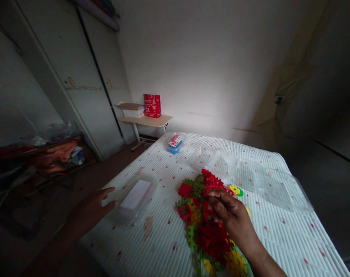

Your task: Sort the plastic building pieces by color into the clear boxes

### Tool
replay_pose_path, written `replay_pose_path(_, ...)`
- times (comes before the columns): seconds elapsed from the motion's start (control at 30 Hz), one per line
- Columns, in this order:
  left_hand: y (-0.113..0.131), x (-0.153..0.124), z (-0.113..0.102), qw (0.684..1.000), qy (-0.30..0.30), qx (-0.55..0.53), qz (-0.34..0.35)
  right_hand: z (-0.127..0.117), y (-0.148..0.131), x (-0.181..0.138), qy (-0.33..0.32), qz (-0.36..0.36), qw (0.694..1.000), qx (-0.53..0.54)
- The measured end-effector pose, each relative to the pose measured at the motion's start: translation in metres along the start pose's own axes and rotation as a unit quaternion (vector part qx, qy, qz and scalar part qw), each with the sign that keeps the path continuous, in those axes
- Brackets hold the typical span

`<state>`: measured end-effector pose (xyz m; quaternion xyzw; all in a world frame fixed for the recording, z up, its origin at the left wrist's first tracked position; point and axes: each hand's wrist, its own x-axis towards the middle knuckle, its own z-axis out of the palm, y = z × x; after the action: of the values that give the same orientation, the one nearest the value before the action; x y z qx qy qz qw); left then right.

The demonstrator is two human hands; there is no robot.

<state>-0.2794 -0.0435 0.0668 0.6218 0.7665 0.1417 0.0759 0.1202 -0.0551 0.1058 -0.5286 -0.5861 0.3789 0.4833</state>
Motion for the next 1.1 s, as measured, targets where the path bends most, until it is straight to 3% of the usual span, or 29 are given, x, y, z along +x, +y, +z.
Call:
replay_pose_path(0.1, 0.008, -0.014, 0.007, 0.999, -0.006, 0.011, 0.052, -0.001, 0.003, 0.001, 0.012, -0.003, 1.0, 0.001)
replay_pose_path(0.27, 0.015, -0.031, 0.036, 0.988, -0.101, 0.034, 0.113, 0.001, 0.009, 0.001, -0.007, -0.01, 1.0, 0.002)
replay_pose_path(0.37, 0.012, -0.027, 0.051, 0.987, -0.085, 0.025, 0.136, 0.0, 0.013, 0.0, -0.011, -0.003, 1.0, 0.006)
replay_pose_path(0.63, 0.026, 0.017, 0.065, 0.982, -0.022, -0.011, 0.186, 0.005, 0.007, -0.001, -0.018, 0.015, 1.0, 0.013)
replay_pose_path(0.87, 0.052, 0.078, 0.066, 0.971, -0.051, -0.031, 0.232, 0.006, 0.013, -0.002, -0.032, 0.014, 0.999, 0.023)
replay_pose_path(1.1, 0.066, 0.09, 0.049, 0.964, -0.1, 0.02, 0.245, 0.001, 0.018, -0.003, -0.015, 0.016, 1.0, -0.022)
